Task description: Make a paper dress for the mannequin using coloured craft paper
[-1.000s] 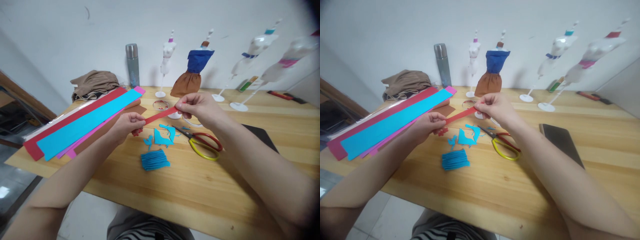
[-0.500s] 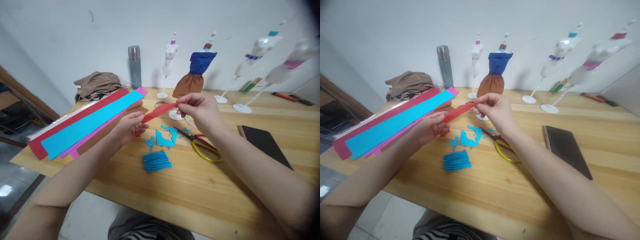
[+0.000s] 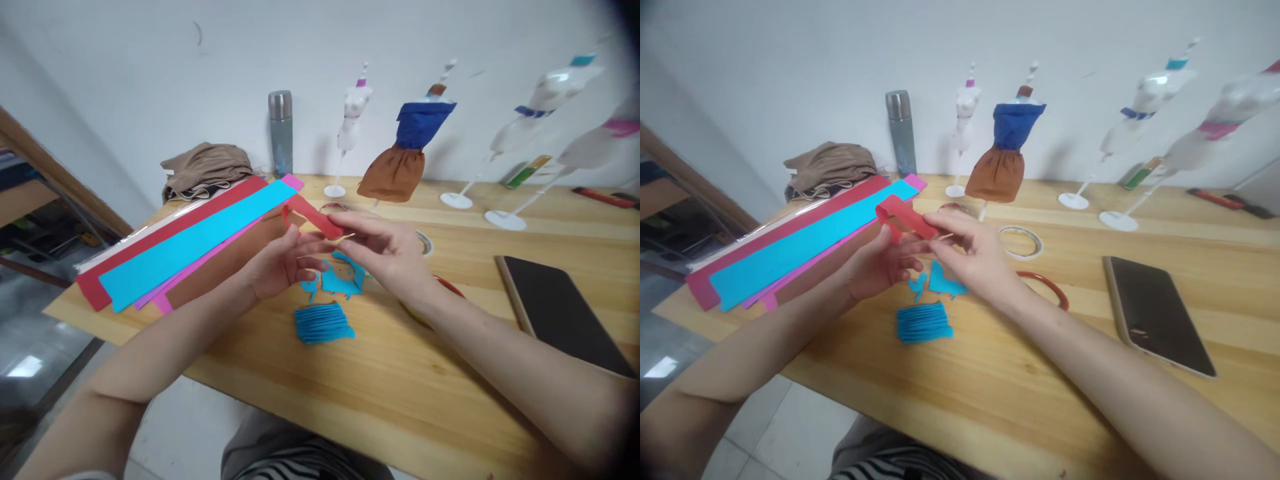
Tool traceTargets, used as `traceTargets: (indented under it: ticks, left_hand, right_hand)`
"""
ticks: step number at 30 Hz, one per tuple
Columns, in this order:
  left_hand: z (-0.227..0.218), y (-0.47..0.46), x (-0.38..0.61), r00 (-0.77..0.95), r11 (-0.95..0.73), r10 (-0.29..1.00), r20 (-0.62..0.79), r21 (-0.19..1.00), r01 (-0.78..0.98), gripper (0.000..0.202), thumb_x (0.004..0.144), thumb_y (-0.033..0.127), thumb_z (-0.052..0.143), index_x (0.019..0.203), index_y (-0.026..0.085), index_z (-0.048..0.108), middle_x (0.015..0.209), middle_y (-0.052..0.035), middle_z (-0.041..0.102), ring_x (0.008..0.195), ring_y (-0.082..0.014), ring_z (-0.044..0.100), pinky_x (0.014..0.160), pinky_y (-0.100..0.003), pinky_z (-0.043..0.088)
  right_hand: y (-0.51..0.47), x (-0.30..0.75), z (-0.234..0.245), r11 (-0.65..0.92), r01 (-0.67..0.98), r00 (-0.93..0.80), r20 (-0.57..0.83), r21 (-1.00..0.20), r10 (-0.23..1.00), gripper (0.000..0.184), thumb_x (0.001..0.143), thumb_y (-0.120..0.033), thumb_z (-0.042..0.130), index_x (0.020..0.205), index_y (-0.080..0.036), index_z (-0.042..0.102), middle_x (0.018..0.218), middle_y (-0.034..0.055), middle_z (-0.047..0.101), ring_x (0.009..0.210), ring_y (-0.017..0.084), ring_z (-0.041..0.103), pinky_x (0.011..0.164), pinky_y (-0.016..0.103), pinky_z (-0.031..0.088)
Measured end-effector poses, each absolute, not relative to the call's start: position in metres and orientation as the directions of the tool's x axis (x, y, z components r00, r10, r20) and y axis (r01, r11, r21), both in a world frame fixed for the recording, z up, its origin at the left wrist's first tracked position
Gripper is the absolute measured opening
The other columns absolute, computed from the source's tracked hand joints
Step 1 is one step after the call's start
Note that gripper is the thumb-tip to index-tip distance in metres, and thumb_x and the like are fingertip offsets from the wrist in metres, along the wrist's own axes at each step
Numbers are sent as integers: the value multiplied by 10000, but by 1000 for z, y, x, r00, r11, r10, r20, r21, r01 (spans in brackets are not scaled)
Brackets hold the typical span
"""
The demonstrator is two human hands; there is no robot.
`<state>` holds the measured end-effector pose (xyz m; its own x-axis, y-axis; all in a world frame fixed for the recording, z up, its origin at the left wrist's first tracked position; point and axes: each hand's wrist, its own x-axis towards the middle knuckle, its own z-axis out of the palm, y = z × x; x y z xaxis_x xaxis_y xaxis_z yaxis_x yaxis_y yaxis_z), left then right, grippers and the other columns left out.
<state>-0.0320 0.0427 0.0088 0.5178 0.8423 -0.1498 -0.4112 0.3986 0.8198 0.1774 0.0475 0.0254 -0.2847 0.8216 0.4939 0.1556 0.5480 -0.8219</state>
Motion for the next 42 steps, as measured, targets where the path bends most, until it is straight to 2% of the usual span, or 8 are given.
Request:
traceTargets:
  ticks: [4,11,18,21,25,34,39,42]
  left_hand:
    - [18,40,-27,352,228,936,-20,797,-559,394,1031,520,527,1203,209,697,1323,-98,713,953,-185,749,785,-269,598]
    - [24,38,-18,235,423,905,-355,685,-593,855,1003,734,246,1424,48,534,1171,-226,745,956,-283,759,906,-392,588]
    - [26,36,-18,129,375,914,-384,684,-626,795,1036,664,288,1503,40,447,1202,-229,747,951,-251,769,874,-338,607]
    - [22,40,-21,107,371,915,-389,708,-600,727,1044,629,332,1399,40,569,1129,-209,774,856,-216,770,793,-291,609]
    - [12,44,-25,316,454,887,-336,757,-469,564,1041,562,439,1067,94,753,1015,-165,798,826,-211,765,731,-281,598]
    - [4,41,-25,281,284,946,-160,828,-484,107,873,270,783,872,165,764,883,-40,786,804,-148,728,733,-236,550]
    - [6,42,-24,128,183,982,-140,873,-452,129,807,243,837,841,159,745,834,-21,786,701,-116,712,688,-218,566]
    - [4,42,-23,86,186,982,-165,892,-413,199,749,258,878,822,141,734,789,-29,782,639,-101,697,603,-186,545]
  right_hand:
    - [46,177,23,675,300,-281,614,-674,737,294,907,-240,602,1142,-281,775,1217,81,763,1195,287,693,895,452,639]
    - [53,175,8,657,405,-257,610,-636,749,305,906,-211,589,1150,-258,766,1188,82,765,1077,258,736,856,427,655]
    - [61,175,5,647,370,-63,677,-667,733,359,880,-184,580,1195,-236,745,1247,116,716,1032,242,730,839,419,657]
    - [60,175,5,638,296,-44,657,-711,753,357,882,-201,602,1206,-278,733,1272,98,700,1122,245,701,877,424,648]
    - [52,169,3,687,299,-261,636,-662,726,318,869,-221,613,1145,-300,750,1215,75,741,1109,258,710,907,468,635]
    - [37,169,7,762,284,-389,656,-582,647,312,880,-211,595,1121,-322,759,1245,57,755,1169,259,703,1038,499,566]
    - [52,177,22,588,485,-335,483,-648,809,272,840,-163,600,1047,-243,756,1282,114,712,847,238,740,752,436,615]
    - [62,195,33,416,736,-309,282,-534,908,232,804,-143,658,997,-235,747,949,87,767,680,236,684,700,430,557]
